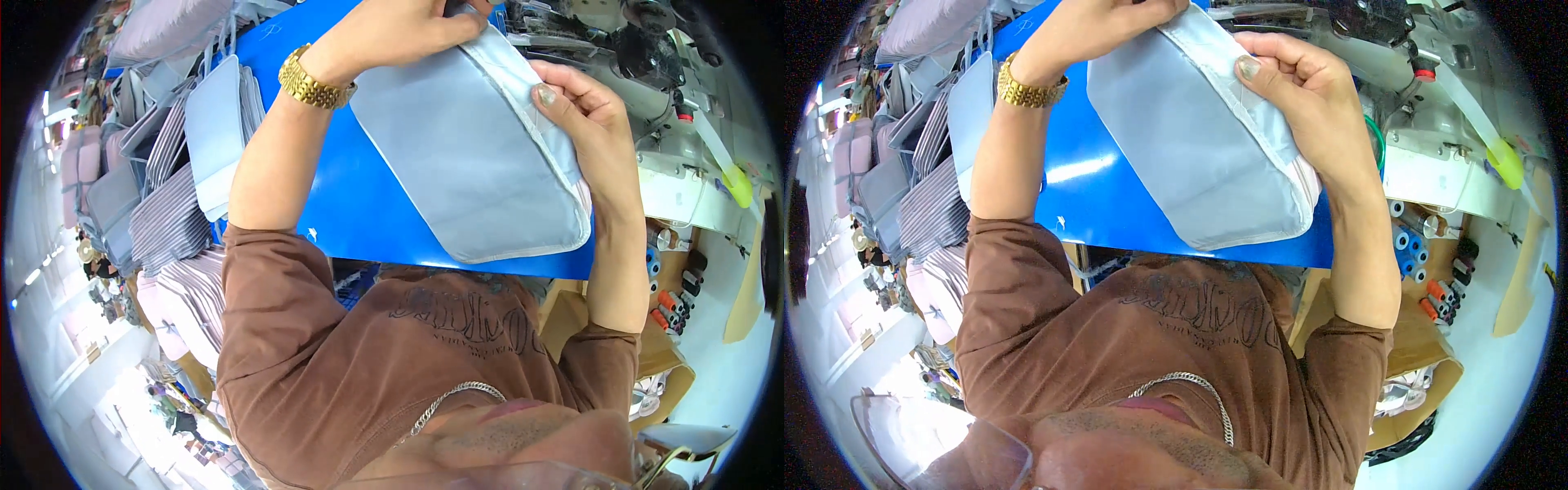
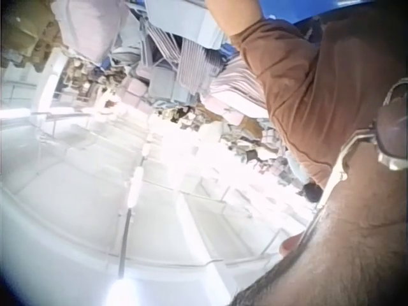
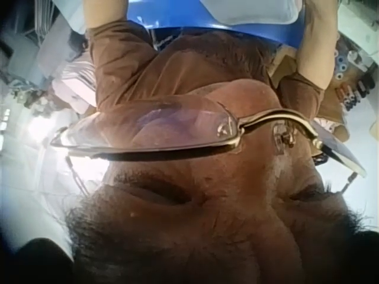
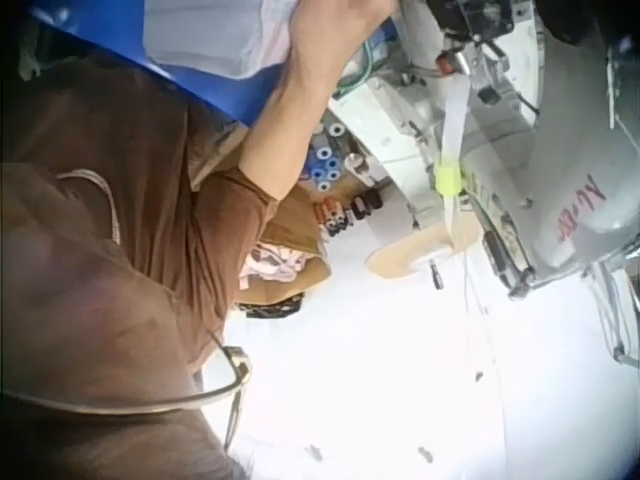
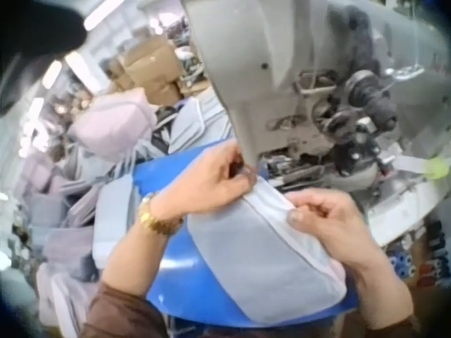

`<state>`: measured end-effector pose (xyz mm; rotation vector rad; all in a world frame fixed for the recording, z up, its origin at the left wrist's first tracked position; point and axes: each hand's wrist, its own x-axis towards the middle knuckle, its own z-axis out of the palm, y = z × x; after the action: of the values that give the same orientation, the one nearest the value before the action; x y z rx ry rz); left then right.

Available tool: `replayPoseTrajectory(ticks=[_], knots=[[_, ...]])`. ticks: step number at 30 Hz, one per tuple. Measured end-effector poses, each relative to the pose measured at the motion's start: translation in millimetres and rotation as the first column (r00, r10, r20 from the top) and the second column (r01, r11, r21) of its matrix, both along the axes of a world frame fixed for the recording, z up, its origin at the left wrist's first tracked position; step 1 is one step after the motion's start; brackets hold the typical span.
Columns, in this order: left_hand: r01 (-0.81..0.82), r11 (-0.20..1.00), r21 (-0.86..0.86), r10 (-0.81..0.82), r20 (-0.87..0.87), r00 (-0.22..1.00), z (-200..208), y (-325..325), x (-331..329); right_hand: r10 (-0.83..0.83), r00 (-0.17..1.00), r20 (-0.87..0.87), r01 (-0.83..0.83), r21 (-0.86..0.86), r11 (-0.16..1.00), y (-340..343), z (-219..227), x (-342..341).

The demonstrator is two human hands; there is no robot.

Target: Attaching fabric straps to leather panels using an industrial sewing machine.

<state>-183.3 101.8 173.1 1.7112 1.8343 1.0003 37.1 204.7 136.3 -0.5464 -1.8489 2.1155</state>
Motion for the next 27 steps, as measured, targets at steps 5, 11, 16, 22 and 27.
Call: replayPoseTrajectory(ticks=[5, 11, 16, 22, 27], knots=[[0.094, 0.994, 0.048, -0.105, 0.315, 0.943, -9, 20, -11, -0.155, 0.988, -0.017, 0.151, -0.137, 0.979, -10, 1, -6], [0.113, 0.988, 0.106, -0.122, 0.089, 0.988, -5, 23, -19, -0.244, 0.970, 0.015, 0.244, -0.133, 0.961, -18, -5, -10], [0.147, 0.978, 0.148, -0.135, -0.089, 0.987, -5, 25, -24, -0.243, 0.970, -0.031, 0.239, -0.081, 0.968, -16, -14, -12], [0.250, 0.923, 0.294, -0.178, -0.253, 0.951, -9, 46, -41, -0.216, 0.969, -0.117, 0.206, -0.085, 0.975, -15, -22, -15], [0.222, 0.951, 0.217, -0.099, -0.467, 0.879, -15, 46, -74, -0.232, 0.965, -0.125, 0.230, -0.029, 0.973, -18, -24, -19]])
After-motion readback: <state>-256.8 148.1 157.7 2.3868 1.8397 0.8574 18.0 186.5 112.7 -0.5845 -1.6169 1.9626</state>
